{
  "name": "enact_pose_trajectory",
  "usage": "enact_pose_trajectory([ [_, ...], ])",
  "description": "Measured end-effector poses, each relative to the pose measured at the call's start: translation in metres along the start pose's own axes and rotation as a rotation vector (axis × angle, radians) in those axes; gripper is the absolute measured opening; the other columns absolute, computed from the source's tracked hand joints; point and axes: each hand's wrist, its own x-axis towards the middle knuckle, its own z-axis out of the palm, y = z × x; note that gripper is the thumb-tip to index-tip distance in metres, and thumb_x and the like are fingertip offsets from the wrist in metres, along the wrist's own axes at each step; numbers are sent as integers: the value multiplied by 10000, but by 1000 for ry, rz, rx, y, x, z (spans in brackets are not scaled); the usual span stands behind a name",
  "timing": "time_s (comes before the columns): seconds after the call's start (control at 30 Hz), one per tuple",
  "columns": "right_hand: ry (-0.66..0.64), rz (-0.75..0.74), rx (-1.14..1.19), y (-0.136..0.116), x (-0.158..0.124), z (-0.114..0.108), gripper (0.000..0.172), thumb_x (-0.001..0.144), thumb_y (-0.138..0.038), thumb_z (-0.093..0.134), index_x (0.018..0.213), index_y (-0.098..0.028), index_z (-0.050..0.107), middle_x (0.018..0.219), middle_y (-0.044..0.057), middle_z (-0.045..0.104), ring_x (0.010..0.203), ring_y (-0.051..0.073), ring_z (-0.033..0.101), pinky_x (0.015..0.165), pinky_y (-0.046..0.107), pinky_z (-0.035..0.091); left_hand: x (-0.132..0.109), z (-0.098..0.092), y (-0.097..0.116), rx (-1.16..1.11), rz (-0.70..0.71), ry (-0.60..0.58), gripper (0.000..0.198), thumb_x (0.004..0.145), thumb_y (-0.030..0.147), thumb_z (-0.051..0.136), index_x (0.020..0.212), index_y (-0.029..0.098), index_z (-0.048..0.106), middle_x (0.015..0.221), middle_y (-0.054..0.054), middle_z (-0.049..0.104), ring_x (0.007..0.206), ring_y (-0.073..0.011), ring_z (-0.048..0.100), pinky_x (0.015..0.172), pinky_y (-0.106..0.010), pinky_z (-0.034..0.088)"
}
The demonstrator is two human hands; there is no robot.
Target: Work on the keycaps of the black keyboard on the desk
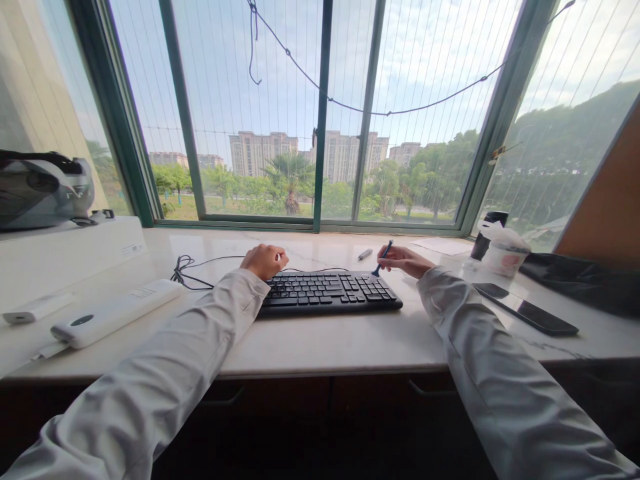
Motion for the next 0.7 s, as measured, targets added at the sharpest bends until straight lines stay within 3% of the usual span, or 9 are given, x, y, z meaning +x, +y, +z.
enact_pose_trajectory([
  [0.4, -154, 0, -40, 13, 4, 1, 403, 698, -523, 687, 848, -176, 550, 758, 33, 597, 746, 169, 558, 637, 297, 412, 0, 0, 2, 6, -7, -3, 314, 760, 401, 456, 817, 274, 737, 778, -31, 703, 777, -217, 620, 686, -288, 440],
  [0.7, -81, 94, -136, 17, 3, -11, 263, 651, -391, 660, 783, -180, 573, 682, -6, 563, 665, 149, 495, 617, 293, 365, -2, -2, 2, 3, 2, 2, 314, 759, 406, 448, 801, 279, 732, 771, -27, 695, 765, -220, 610, 675, -297, 431],
])
